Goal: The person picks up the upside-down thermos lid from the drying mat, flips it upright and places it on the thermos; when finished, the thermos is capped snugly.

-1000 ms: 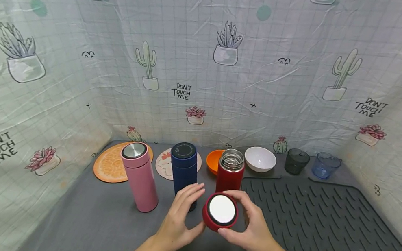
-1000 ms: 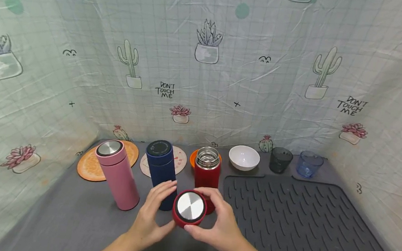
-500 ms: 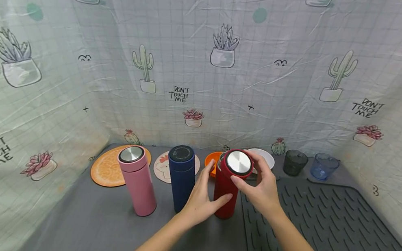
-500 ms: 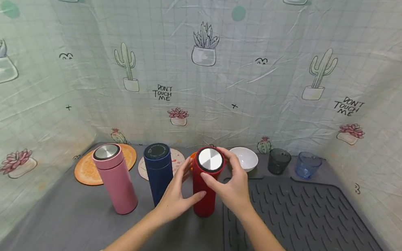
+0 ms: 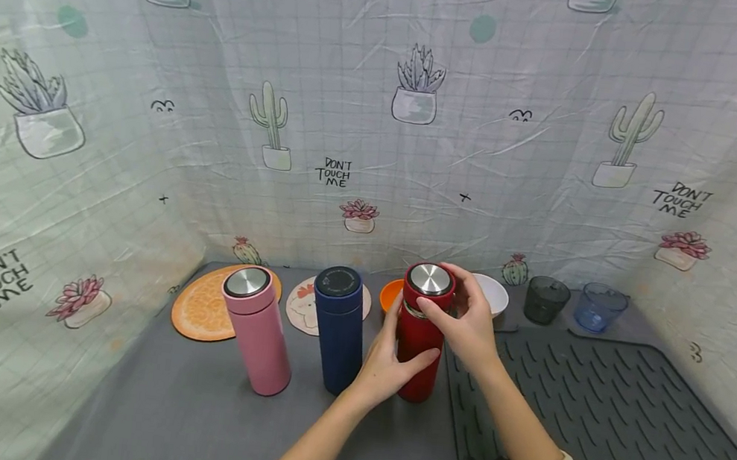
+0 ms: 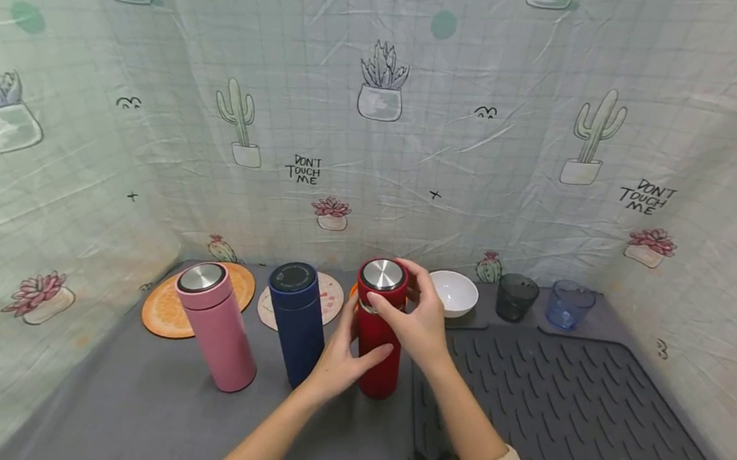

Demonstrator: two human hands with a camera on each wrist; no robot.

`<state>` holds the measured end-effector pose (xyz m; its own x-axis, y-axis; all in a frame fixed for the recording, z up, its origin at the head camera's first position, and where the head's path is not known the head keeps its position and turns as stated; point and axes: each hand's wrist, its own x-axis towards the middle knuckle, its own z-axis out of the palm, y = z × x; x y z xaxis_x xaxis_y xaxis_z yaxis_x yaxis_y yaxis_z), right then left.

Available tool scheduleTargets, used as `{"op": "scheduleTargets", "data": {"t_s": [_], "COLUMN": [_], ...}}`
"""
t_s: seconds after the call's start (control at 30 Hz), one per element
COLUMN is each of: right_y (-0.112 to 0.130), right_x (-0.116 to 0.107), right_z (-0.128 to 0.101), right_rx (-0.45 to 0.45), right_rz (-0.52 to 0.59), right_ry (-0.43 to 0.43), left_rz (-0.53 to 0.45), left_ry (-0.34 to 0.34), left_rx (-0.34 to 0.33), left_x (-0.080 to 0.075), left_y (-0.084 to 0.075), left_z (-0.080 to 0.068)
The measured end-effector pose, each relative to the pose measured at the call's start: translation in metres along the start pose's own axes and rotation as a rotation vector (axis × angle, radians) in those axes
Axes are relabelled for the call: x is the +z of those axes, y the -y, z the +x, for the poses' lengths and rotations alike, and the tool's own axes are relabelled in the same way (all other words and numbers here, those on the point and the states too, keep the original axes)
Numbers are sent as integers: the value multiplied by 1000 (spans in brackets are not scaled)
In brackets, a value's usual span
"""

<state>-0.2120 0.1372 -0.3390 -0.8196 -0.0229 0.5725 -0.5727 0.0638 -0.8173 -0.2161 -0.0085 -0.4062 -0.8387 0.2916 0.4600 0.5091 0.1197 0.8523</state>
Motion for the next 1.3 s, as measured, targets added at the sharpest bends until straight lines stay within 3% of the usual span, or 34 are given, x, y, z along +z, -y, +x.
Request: {"op": "scheduleTargets", "data": {"t_s": [0.13,0.37,0.53,0.77,0.97,1.17,1.3], "right_y": [-12,-13,-13,-11,-11,-13,-13], "right_x": [2,8,7,10,6,6,5], "right_z": [-1,-2,-2,-1,-1,0,0], "right_rx": [34,45,69,61,51,38,24], "right_rz": [73,153,151,73,94,92,97], "right_ry": [-5,40,79,35,106,86,152], "left_rz": [2,-14,-42,-38,-27,-20,-24], "left_ry": [-26,-24,-21,-20,-33,-22,-27], "left_rx": [-21,-15,-24,-5,29,24,29], "left_x": [5,6,6,6,7,8,6], "left_y": [2,6,9,10,11,11,11], "left_z": [0,0,0,2,3,4,4]}}
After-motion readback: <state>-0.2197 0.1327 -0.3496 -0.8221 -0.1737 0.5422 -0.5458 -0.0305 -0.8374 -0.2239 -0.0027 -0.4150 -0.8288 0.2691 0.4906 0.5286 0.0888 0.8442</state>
